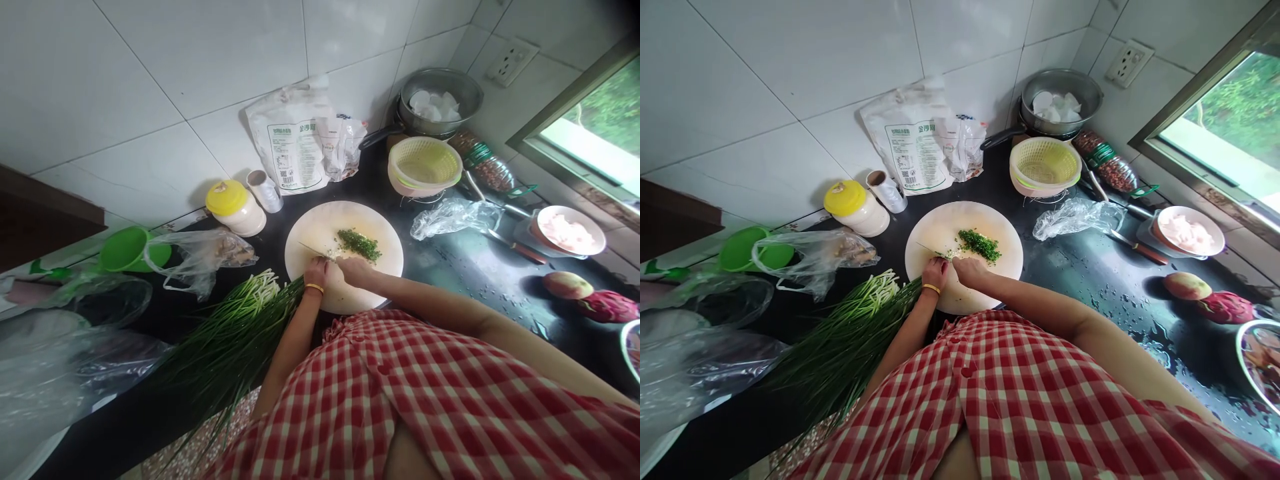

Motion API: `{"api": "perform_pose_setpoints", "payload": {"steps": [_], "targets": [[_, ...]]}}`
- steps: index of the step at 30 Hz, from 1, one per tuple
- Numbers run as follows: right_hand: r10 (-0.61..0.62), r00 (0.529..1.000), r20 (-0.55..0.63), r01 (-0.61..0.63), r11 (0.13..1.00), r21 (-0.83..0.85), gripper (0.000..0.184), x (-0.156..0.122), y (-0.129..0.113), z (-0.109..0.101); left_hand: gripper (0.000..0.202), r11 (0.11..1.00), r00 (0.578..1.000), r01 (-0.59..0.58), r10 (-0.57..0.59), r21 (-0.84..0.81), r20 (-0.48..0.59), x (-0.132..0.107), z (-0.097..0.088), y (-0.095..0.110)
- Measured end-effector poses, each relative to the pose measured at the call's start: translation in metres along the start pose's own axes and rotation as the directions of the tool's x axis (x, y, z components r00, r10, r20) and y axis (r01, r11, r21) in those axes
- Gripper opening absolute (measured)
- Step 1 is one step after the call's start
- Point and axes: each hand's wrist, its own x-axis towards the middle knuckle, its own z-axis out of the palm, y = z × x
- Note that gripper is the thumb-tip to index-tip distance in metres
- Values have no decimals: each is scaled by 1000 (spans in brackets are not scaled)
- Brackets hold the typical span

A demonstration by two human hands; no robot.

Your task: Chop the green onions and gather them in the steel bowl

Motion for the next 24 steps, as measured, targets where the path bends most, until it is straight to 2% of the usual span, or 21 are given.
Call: {"api": "perform_pose_setpoints", "payload": {"steps": [4,8,14,20,24], "targets": [[3,1000,-12,-3,1000,0,32,5,-2,7,15,999,1000,-14,14,34,8,-4,-6,0],[8,1000,-28,-9,1000,-15,31,1,2,1,23,997,998,-68,68,32,8,-10,-11,-1],[8,1000,-9,-8,1000,-22,28,-15,-3,-6,22,998,998,-56,56,18,-33,-11,-5,-2],[-12,1000,-7,12,1000,-7,30,-2,-9,3,18,999,999,-30,31,35,-29,-11,-1,-3],[-11,1000,-6,11,1000,-22,31,-1,-5,0,19,999,998,-36,38,34,-48,-12,-2,-2]]}}
